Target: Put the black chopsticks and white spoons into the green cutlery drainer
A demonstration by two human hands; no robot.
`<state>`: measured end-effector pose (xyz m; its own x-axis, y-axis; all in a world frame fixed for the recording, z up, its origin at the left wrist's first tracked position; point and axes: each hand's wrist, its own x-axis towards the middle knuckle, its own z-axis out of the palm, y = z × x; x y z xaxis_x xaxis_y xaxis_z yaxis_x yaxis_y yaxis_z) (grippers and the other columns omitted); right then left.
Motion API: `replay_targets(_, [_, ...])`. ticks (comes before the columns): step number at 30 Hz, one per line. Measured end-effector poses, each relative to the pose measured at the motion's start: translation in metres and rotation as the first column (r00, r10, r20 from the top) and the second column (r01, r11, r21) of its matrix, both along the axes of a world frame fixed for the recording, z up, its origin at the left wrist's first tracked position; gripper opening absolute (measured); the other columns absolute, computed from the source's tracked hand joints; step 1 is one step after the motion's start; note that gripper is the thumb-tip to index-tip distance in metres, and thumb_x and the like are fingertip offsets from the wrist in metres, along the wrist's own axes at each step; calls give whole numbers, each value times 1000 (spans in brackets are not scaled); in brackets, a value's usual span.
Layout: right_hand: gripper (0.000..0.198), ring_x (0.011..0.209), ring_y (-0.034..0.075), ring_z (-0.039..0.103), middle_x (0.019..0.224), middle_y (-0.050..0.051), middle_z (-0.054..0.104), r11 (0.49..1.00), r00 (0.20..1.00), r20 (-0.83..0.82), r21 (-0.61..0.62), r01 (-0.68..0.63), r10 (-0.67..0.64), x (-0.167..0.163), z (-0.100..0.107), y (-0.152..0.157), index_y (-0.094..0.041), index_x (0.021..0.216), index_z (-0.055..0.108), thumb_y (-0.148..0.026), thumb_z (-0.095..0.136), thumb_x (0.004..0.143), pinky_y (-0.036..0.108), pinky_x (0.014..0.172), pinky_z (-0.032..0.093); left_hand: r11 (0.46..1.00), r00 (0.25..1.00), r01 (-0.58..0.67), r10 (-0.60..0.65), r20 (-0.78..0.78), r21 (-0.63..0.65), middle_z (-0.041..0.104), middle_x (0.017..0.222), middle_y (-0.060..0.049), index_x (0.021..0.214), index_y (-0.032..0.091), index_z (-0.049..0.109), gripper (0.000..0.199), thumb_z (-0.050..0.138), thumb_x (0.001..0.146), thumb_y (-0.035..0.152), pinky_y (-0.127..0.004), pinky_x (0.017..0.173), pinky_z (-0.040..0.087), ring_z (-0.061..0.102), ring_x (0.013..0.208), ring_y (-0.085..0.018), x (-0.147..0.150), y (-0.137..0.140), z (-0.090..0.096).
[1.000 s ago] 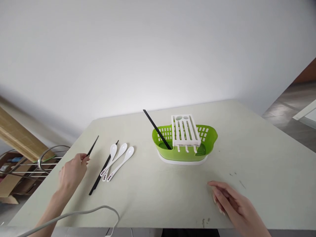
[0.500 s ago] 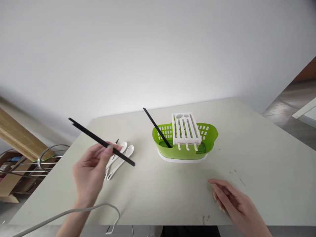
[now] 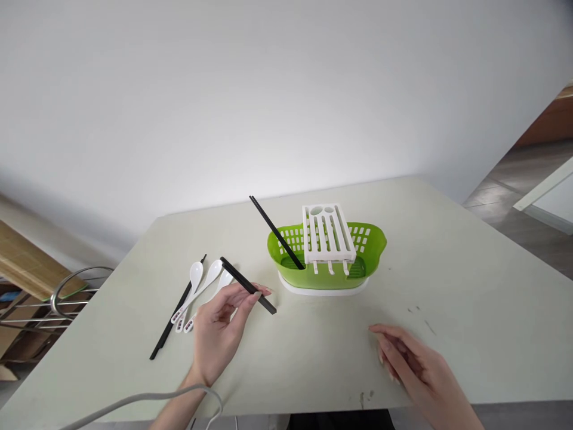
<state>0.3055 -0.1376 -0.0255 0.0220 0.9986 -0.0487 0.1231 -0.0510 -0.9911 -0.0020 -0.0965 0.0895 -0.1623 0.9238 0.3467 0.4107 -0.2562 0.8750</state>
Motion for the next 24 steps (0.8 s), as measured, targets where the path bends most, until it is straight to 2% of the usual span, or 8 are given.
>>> replay_targets(4, [37,59,16,57,73,2,64,1000,1000,1,-21,-10,10,1,-1,-1,-24,112,74,-57,61,101,23,55,51,1000,1000,-9,8,-15,-24,83,95,-8,96,22,78,18,76,91,40,-36,85,66,80,92,-25,-2,-1,-7])
replay_targets(8, [37,59,15,56,74,2,64,1000,999,24,-11,-28,28,2,-1,0,-24,114,73,-56,60,102,23,55,50,999,999,-24,25,29,-29,83,94,-8,95,23,79,19,77,90,41,-37,84,66,80,91,-26,-1,-5,-6])
replay_targets(12, [37,63,17,60,76,3,67,998,996,75,10,-57,56,-1,5,2,-25,112,75,-57,60,101,24,56,52,996,982,2,15,190,-89,81,88,-7,95,22,77,22,78,90,43,-37,84,66,79,86,-25,9,-7,-2])
replay_targets(16, [38,72,19,66,91,7,74,986,983,83,11,-165,163,-13,15,0,-27,113,77,-59,62,99,25,61,56,964,915,143,-43,401,-223,80,87,-8,94,19,76,28,79,89,46,-36,84,67,78,84,-24,32,-6,-11])
replay_targets(20, [39,73,18,67,97,6,76,911,913,3,74,-407,408,-28,26,-1,-28,119,76,-58,57,102,25,67,57,943,826,216,-38,562,-254,80,91,-9,96,17,76,31,81,87,47,-39,90,66,78,88,-23,58,-5,-24])
replay_targets(24, [45,72,18,67,95,7,76,826,826,-20,36,-563,564,-31,35,2,-25,123,74,-57,47,107,28,71,56,941,765,217,3,644,-261,80,94,-8,98,18,77,33,84,83,47,-38,92,65,79,88,-23,71,-2,-26])
